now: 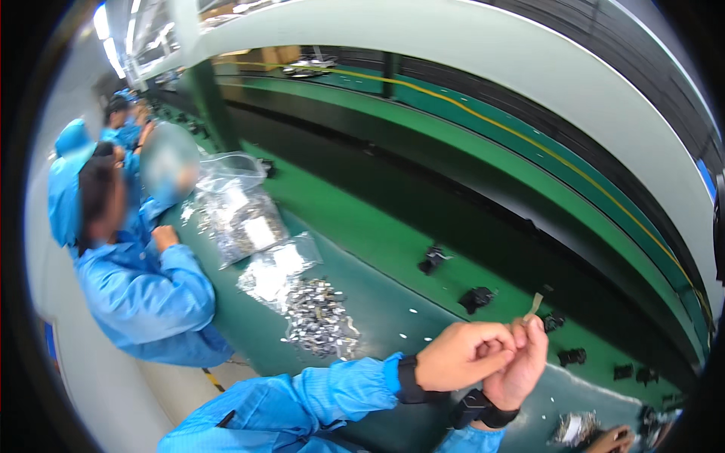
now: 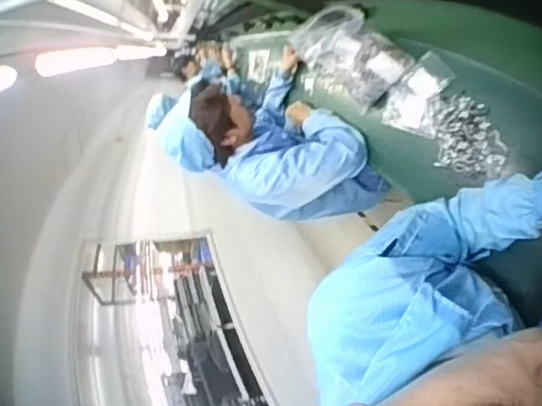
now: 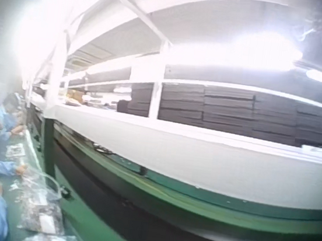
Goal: Assembling small electrical or mechanical components into a black plastic housing on an industrial production line.
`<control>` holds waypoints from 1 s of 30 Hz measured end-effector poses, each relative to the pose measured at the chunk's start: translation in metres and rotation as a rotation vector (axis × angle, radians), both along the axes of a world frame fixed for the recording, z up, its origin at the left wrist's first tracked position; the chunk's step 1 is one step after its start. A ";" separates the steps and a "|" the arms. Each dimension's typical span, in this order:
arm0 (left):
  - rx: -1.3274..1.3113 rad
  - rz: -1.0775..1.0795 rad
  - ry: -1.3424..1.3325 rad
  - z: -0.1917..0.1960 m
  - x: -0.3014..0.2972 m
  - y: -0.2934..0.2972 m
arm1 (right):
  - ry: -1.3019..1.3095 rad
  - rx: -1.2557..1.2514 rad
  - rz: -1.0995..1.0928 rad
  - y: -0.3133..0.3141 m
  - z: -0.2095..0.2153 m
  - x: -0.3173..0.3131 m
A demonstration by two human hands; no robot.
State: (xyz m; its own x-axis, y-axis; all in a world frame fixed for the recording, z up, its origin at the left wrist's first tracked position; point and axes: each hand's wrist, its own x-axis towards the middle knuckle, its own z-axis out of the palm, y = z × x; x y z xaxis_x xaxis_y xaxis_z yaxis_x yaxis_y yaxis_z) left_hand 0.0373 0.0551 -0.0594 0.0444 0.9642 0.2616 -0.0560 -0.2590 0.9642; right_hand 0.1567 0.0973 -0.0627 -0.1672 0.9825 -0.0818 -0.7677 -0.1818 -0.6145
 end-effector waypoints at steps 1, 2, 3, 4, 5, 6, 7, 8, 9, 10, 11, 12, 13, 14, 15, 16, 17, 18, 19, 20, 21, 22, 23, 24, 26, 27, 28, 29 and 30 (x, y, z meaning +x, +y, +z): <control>-0.004 -0.010 0.002 -0.001 -0.001 0.000 | -0.011 0.008 0.009 -0.001 0.002 -0.001; -0.006 -0.018 0.004 -0.002 -0.002 0.000 | -0.022 0.017 0.018 -0.001 0.004 -0.001; -0.021 -0.038 -0.024 -0.006 -0.001 0.000 | -0.037 -0.001 -0.015 0.000 0.001 -0.001; -0.036 -0.062 -0.003 -0.007 -0.001 0.001 | -0.043 0.008 -0.011 0.001 0.001 0.000; -0.044 -0.075 -0.002 -0.007 -0.001 0.001 | -0.054 0.009 -0.018 0.000 0.004 0.002; -0.051 -0.074 0.007 -0.006 -0.002 0.000 | -0.058 0.011 -0.012 -0.002 0.007 0.001; -0.049 -0.083 0.006 -0.006 -0.002 -0.001 | -0.060 0.013 -0.022 -0.003 0.008 0.001; -0.047 -0.079 0.013 -0.006 -0.003 -0.002 | -0.060 0.007 -0.015 -0.004 0.007 0.001; -0.042 -0.076 0.019 -0.006 -0.002 -0.002 | -0.060 0.004 -0.010 -0.004 0.007 0.002; -0.038 -0.083 0.019 -0.007 -0.002 -0.002 | -0.060 0.008 -0.017 -0.004 0.006 0.003; -0.046 -0.091 0.007 -0.008 -0.001 -0.002 | -0.049 0.009 -0.015 -0.005 0.006 0.004; -0.057 -0.097 -0.001 -0.008 -0.001 -0.003 | -0.033 0.008 -0.013 -0.006 0.005 0.004; -0.058 -0.102 0.003 -0.007 -0.001 -0.004 | -0.029 0.008 -0.018 -0.006 0.004 0.004; -0.066 -0.096 0.002 -0.005 -0.001 -0.004 | -0.033 0.007 -0.029 -0.006 0.004 0.004; -0.078 -0.095 -0.004 -0.005 0.000 -0.004 | -0.043 0.004 -0.044 -0.006 0.004 0.004; -0.082 -0.107 -0.006 -0.005 0.000 -0.003 | -0.045 -0.001 -0.056 -0.006 0.003 0.005; -0.080 -0.107 -0.012 -0.005 0.000 -0.003 | -0.032 -0.008 -0.040 -0.006 0.003 0.005; -0.076 -0.109 -0.018 -0.004 -0.001 -0.002 | -0.020 -0.013 -0.026 -0.005 0.003 0.007; -0.085 -0.118 -0.010 -0.004 -0.001 -0.001 | 0.004 0.000 0.008 -0.005 0.003 0.010; -0.089 -0.134 -0.014 -0.004 0.000 0.000 | 0.000 -0.003 -0.008 -0.005 0.005 0.010; -0.092 -0.124 -0.031 -0.004 0.001 0.000 | -0.010 -0.011 -0.005 -0.005 0.007 0.008; -0.095 -0.112 -0.048 -0.005 0.001 0.001 | -0.020 -0.019 -0.001 -0.004 0.008 0.008; -0.100 -0.117 -0.023 -0.005 0.000 0.001 | -0.030 0.005 0.016 -0.001 0.005 0.010; -0.103 -0.120 -0.026 -0.005 0.000 0.001 | -0.033 0.002 0.013 -0.002 0.006 0.009; -0.098 -0.107 -0.007 -0.005 -0.003 0.001 | -0.061 0.009 -0.006 -0.002 0.006 0.005; -0.096 -0.087 -0.006 -0.006 -0.004 0.000 | -0.059 0.012 0.014 -0.002 0.006 0.003; -0.065 -0.081 0.000 -0.010 -0.003 0.000 | -0.075 0.034 -0.012 -0.003 0.005 0.002; -0.033 -0.069 0.007 -0.012 -0.002 0.000 | -0.090 0.057 -0.033 -0.004 0.004 0.002; -0.055 -0.060 -0.016 -0.012 -0.002 -0.003 | -0.096 0.073 -0.015 -0.005 0.006 0.001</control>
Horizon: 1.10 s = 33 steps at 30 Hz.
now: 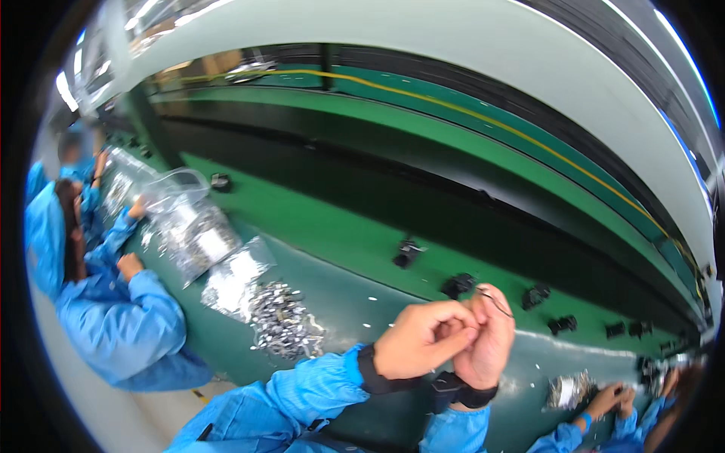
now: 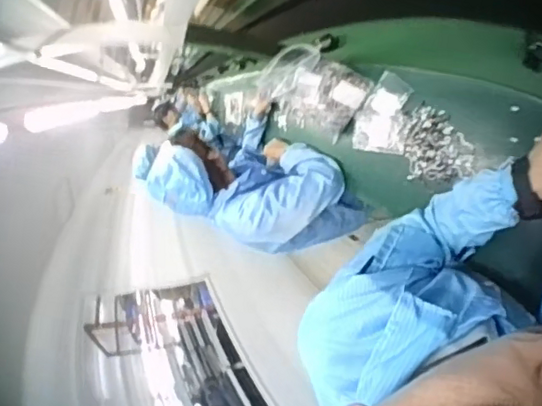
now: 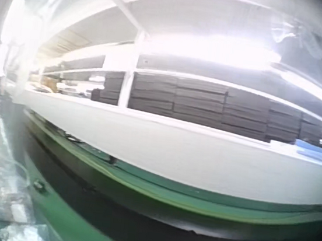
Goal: Assembling small electrical or mechanical components into a black plastic housing on an industrial production line.
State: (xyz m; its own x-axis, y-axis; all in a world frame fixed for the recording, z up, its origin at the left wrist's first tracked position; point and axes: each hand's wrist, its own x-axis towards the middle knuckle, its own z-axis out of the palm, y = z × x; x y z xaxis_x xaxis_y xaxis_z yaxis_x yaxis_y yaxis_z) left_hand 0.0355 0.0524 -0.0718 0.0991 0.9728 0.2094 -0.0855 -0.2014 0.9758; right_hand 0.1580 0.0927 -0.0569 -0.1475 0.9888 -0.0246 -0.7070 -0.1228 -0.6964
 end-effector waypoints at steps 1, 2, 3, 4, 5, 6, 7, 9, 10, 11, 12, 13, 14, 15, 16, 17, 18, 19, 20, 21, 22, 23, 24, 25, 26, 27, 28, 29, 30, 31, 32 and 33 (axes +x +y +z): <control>-0.016 -0.026 -0.054 0.002 0.006 0.001 | 0.001 -0.010 -0.030 -0.001 -0.001 0.005; -0.033 -0.038 -0.097 0.008 0.008 0.000 | 0.014 -0.024 -0.046 -0.002 -0.002 0.005; -0.020 -0.038 -0.042 0.010 0.009 0.001 | 0.019 -0.020 -0.060 -0.001 -0.003 0.008; -0.010 -0.039 0.014 0.013 0.008 0.001 | 0.026 -0.017 -0.074 0.000 -0.003 0.009; 0.058 0.006 0.034 0.015 0.007 0.000 | 0.038 -0.003 -0.067 -0.001 -0.002 0.008; 0.049 0.008 0.059 0.016 0.006 0.000 | 0.047 -0.001 -0.034 -0.001 -0.003 0.008; 0.057 0.018 0.043 0.015 0.004 -0.002 | 0.065 -0.001 -0.009 -0.001 -0.005 0.008; 0.069 0.037 0.026 0.012 0.003 -0.003 | 0.082 0.002 0.023 -0.001 -0.005 0.005; 0.061 0.029 0.025 0.011 0.003 -0.003 | 0.086 -0.019 0.018 -0.003 -0.002 0.003; 0.053 0.020 0.023 0.010 0.003 -0.002 | 0.089 -0.040 0.012 -0.003 0.001 0.002; 0.056 0.026 0.026 0.011 0.004 -0.002 | 0.091 -0.037 0.018 -0.002 0.000 0.003; 0.059 0.028 0.022 0.012 0.004 -0.002 | 0.096 -0.032 0.037 -0.001 0.000 0.004; 0.062 0.030 0.018 0.012 0.004 -0.002 | 0.102 -0.028 0.056 0.000 -0.001 0.004; 0.063 0.036 0.020 0.014 0.005 -0.001 | 0.103 -0.027 0.062 0.000 0.001 0.004; 0.068 0.033 0.011 0.015 0.006 -0.001 | 0.097 -0.026 0.056 -0.001 0.003 0.004; 0.073 0.030 0.002 0.016 0.006 -0.001 | 0.091 -0.025 0.050 -0.001 0.004 0.003; 0.075 0.035 0.004 0.016 0.006 0.000 | 0.093 -0.022 0.055 0.001 0.002 0.004; 0.074 0.033 0.017 0.015 0.006 0.000 | 0.081 -0.026 0.041 0.002 -0.001 0.005; 0.073 0.031 0.030 0.014 0.007 0.000 | 0.068 -0.028 0.028 0.003 -0.003 0.007; 0.079 0.039 0.035 0.014 0.006 0.000 | 0.073 -0.023 0.037 0.004 -0.005 0.007; 0.079 0.034 0.042 0.014 0.005 0.000 | 0.069 -0.020 0.038 0.005 -0.007 0.008; 0.080 0.030 0.048 0.014 0.005 -0.001 | 0.064 -0.017 0.041 0.005 -0.008 0.008; 0.086 0.039 0.054 0.012 0.005 -0.001 | 0.069 -0.011 0.050 0.004 -0.007 0.007; 0.093 0.044 0.038 0.010 0.006 -0.001 | 0.066 -0.024 0.044 0.003 -0.006 0.006; 0.101 0.048 0.022 0.008 0.007 0.000 | 0.062 -0.038 0.038 0.002 -0.005 0.006; 0.101 0.060 0.039 0.008 0.008 0.000 | 0.069 -0.017 0.053 0.002 -0.004 0.006; 0.105 0.072 0.045 0.008 0.007 -0.001 | 0.074 -0.013 0.065 0.003 -0.007 0.006; 0.106 0.060 0.045 0.010 0.006 -0.002 | 0.076 -0.010 0.061 0.006 -0.011 0.006; 0.109 0.043 0.043 0.011 0.006 -0.002 | 0.077 -0.005 0.052 0.007 -0.014 0.006; 0.112 0.039 0.050 0.009 0.006 -0.002 | 0.073 -0.021 0.033 0.008 -0.016 0.006; 0.118 0.046 0.054 0.008 0.007 -0.001 | 0.076 -0.016 0.040 0.008 -0.016 0.008; 0.119 0.046 0.050 0.007 0.008 -0.001 | 0.053 -0.016 0.045 0.006 -0.011 0.006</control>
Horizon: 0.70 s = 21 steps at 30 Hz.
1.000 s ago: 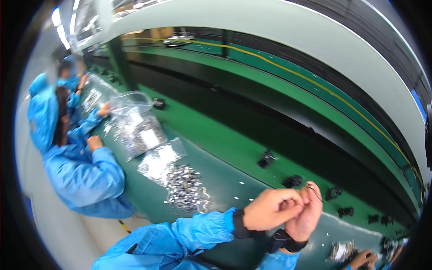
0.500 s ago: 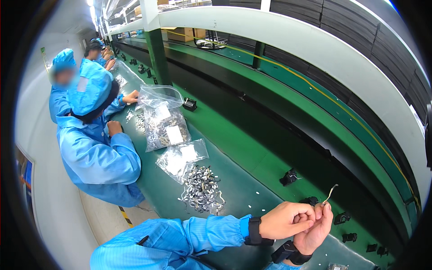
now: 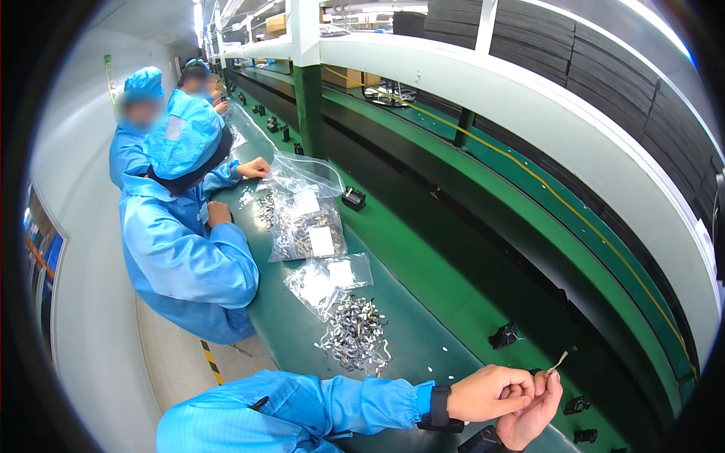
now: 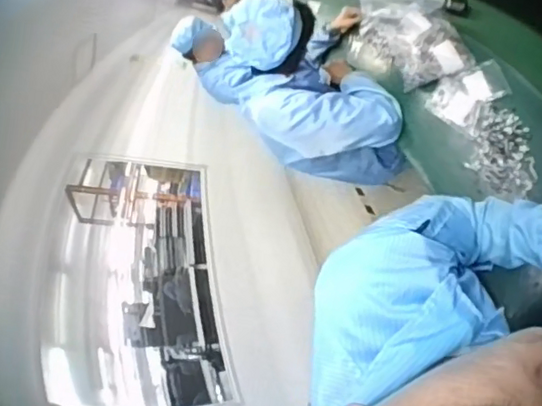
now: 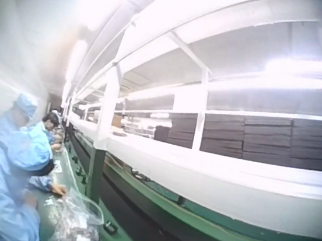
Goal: Assembling small electrical or mechanical components into a black plastic housing on an industrial production line.
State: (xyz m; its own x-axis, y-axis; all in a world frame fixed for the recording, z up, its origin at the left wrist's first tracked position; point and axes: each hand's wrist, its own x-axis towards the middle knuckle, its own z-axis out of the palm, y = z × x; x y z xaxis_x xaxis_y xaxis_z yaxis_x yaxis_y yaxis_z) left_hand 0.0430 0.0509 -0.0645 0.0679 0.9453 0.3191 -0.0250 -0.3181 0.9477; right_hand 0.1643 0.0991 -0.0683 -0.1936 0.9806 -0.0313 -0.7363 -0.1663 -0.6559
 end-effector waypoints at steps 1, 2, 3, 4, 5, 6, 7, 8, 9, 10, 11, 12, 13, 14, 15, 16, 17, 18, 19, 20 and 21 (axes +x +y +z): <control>0.000 0.000 -0.004 0.000 0.000 0.000 | -0.024 0.000 0.005 -0.002 0.006 -0.001; -0.003 -0.003 -0.024 -0.001 0.000 0.000 | 0.030 -0.105 -0.066 -0.006 0.010 -0.006; 0.000 0.000 -0.023 0.001 0.000 0.000 | 0.031 -0.102 -0.063 -0.007 0.014 0.000; 0.003 -0.002 -0.023 0.002 0.000 0.000 | -0.017 -0.078 0.024 -0.006 0.016 0.007; 0.006 -0.004 -0.024 0.002 0.000 0.000 | -0.066 -0.054 0.110 -0.006 0.017 0.011; 0.006 0.001 -0.023 0.002 0.000 0.000 | -0.065 -0.054 0.115 -0.005 0.018 0.009; 0.007 0.006 -0.025 0.001 0.000 0.001 | -0.094 -0.057 0.083 -0.005 0.019 0.007; 0.006 0.011 -0.027 0.000 0.000 0.001 | -0.124 -0.060 0.051 -0.005 0.019 0.005; 0.005 0.014 -0.028 0.000 0.000 0.001 | -0.125 -0.061 0.054 -0.005 0.018 0.006; 0.013 0.018 -0.023 0.000 0.000 0.001 | -0.120 -0.047 0.069 -0.004 0.015 0.007; 0.019 0.023 -0.018 0.001 -0.001 0.001 | -0.115 -0.033 0.085 -0.002 0.013 0.008; 0.018 0.025 -0.019 0.001 -0.001 0.001 | -0.116 -0.034 0.086 -0.001 0.013 0.008; 0.039 0.027 -0.008 0.002 0.000 0.001 | -0.108 -0.058 0.052 -0.001 0.012 0.007; 0.060 0.029 0.003 0.002 0.000 0.001 | -0.100 -0.081 0.017 -0.001 0.012 0.007; 0.059 0.033 0.004 0.001 0.000 0.002 | -0.099 -0.082 0.021 -0.002 0.015 0.004; 0.050 0.031 -0.015 0.000 0.001 0.002 | -0.128 -0.067 0.010 -0.005 0.018 0.002; 0.041 0.030 -0.035 -0.001 0.001 0.002 | -0.157 -0.051 -0.001 -0.007 0.022 -0.001; 0.043 0.032 -0.032 -0.001 0.001 0.002 | -0.154 -0.049 0.002 -0.009 0.026 -0.003; 0.027 0.026 -0.040 -0.001 0.002 0.002 | -0.175 -0.075 -0.016 -0.010 0.029 -0.004; 0.012 0.019 -0.048 -0.001 0.002 0.002 | -0.197 -0.100 -0.033 -0.010 0.030 -0.005; 0.012 0.021 -0.045 -0.002 0.002 0.002 | -0.194 -0.100 -0.031 -0.010 0.028 -0.004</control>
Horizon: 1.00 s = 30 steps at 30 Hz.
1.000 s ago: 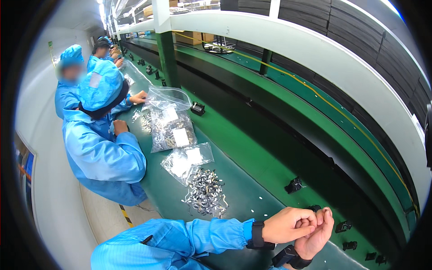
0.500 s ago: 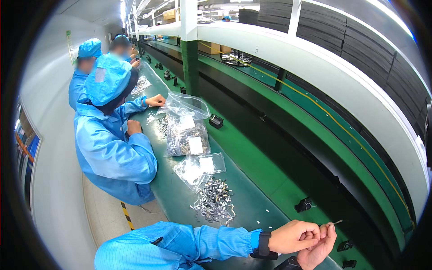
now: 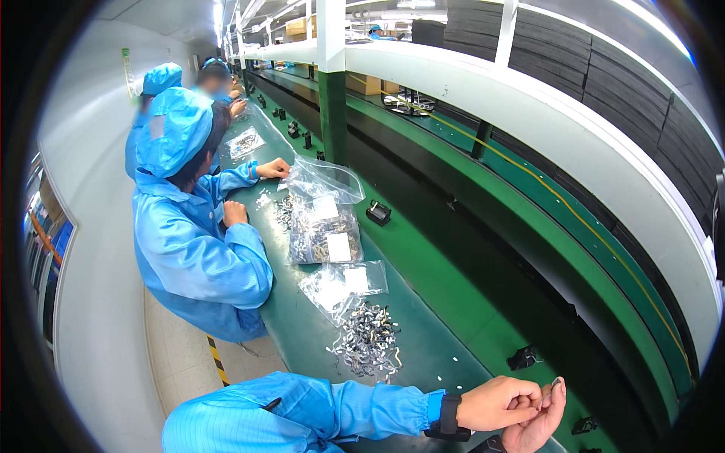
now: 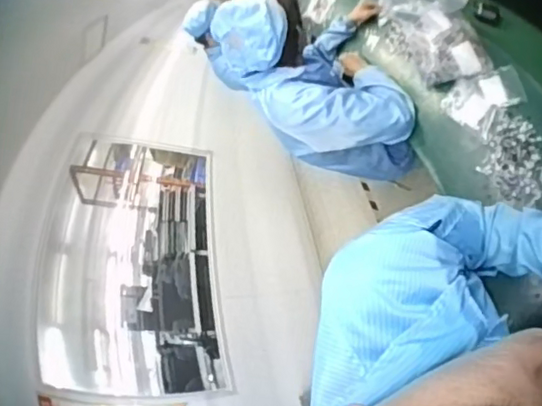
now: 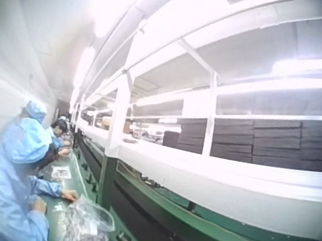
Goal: Assembling small electrical or mechanical components into a black plastic housing on an industrial production line.
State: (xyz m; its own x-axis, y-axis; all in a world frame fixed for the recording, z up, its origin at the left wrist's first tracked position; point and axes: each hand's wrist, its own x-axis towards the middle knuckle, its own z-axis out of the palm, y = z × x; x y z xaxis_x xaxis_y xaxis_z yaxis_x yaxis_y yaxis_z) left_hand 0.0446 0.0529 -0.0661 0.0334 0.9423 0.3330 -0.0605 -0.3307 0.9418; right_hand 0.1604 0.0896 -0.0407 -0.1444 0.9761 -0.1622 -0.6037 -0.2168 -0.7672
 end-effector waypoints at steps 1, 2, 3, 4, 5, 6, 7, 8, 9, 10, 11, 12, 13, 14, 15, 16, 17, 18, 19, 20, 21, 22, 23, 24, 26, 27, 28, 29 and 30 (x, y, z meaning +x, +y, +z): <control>0.001 -0.010 -0.001 -0.001 0.000 0.000 | 0.018 0.028 0.028 0.001 -0.003 0.002; 0.002 -0.021 -0.003 -0.001 0.000 0.000 | 0.035 0.057 0.056 0.002 -0.005 0.004; 0.003 -0.020 -0.002 -0.001 0.000 0.000 | 0.037 0.058 0.057 0.003 -0.007 0.006; -0.002 -0.022 0.003 0.001 0.000 0.000 | 0.042 0.056 0.051 0.003 -0.007 0.006; -0.006 -0.025 0.007 0.002 0.001 0.000 | 0.047 0.056 0.043 0.003 -0.007 0.008; -0.002 -0.028 0.008 0.003 0.001 0.001 | 0.047 0.060 0.040 0.003 -0.005 0.008; 0.004 -0.034 -0.013 0.003 0.003 0.001 | 0.041 0.050 0.026 0.002 -0.004 0.009; 0.011 -0.043 -0.034 0.004 0.005 0.001 | 0.035 0.042 0.010 0.001 -0.002 0.010; 0.004 -0.026 -0.026 0.003 0.002 0.000 | 0.043 0.034 0.025 0.003 -0.005 0.007; -0.003 -0.012 -0.013 0.001 0.000 -0.001 | 0.064 0.017 0.044 0.004 -0.008 0.005; -0.009 0.003 -0.001 -0.001 -0.003 -0.001 | 0.085 0.000 0.064 0.006 -0.011 0.002; -0.006 -0.003 -0.004 0.000 -0.002 -0.001 | 0.082 0.004 0.057 0.005 -0.010 0.003; -0.002 -0.007 0.002 0.000 -0.002 0.000 | 0.072 0.007 0.053 0.005 -0.009 0.003; 0.001 -0.009 0.009 0.001 -0.002 0.000 | 0.063 0.009 0.051 0.005 -0.008 0.003; 0.006 -0.011 0.009 0.003 -0.002 -0.001 | 0.063 0.015 0.049 0.005 -0.008 0.005; 0.002 -0.017 0.001 0.006 -0.003 -0.002 | 0.070 0.025 0.058 0.006 -0.009 0.006; -0.002 -0.021 -0.007 0.009 -0.004 -0.003 | 0.077 0.034 0.068 0.006 -0.010 0.006; 0.004 -0.021 -0.003 0.010 -0.005 -0.003 | 0.080 0.041 0.069 0.006 -0.009 0.006; -0.003 -0.030 0.014 0.011 -0.006 -0.003 | 0.069 0.030 0.062 0.005 -0.007 0.005; -0.010 -0.039 0.032 0.011 -0.007 -0.003 | 0.058 0.020 0.056 0.004 -0.006 0.004; -0.001 -0.044 0.037 0.007 -0.004 -0.001 | 0.062 0.029 0.052 0.005 -0.007 0.006; 0.000 -0.047 -0.028 0.002 0.001 -0.001 | 0.071 0.016 0.067 0.006 -0.009 0.008; 0.001 -0.052 -0.094 -0.001 0.002 0.000 | 0.080 0.004 0.082 0.007 -0.010 0.008; 0.006 -0.053 -0.086 0.003 0.001 0.000 | 0.087 0.010 0.082 0.006 -0.009 0.008; -0.006 0.074 0.048 0.014 0.002 -0.004 | 0.053 0.021 0.087 0.003 -0.006 0.008; -0.017 0.065 0.046 0.016 0.001 -0.005 | 0.060 0.050 0.100 0.002 -0.007 0.007; -0.014 0.065 0.056 0.016 0.000 -0.005 | 0.070 0.053 0.100 0.002 -0.007 0.006; -0.019 0.066 0.059 0.016 -0.001 -0.004 | 0.032 0.048 0.066 0.000 -0.007 0.004; -0.024 0.066 0.059 0.016 -0.001 -0.004 | -0.007 0.041 0.032 -0.001 -0.006 0.003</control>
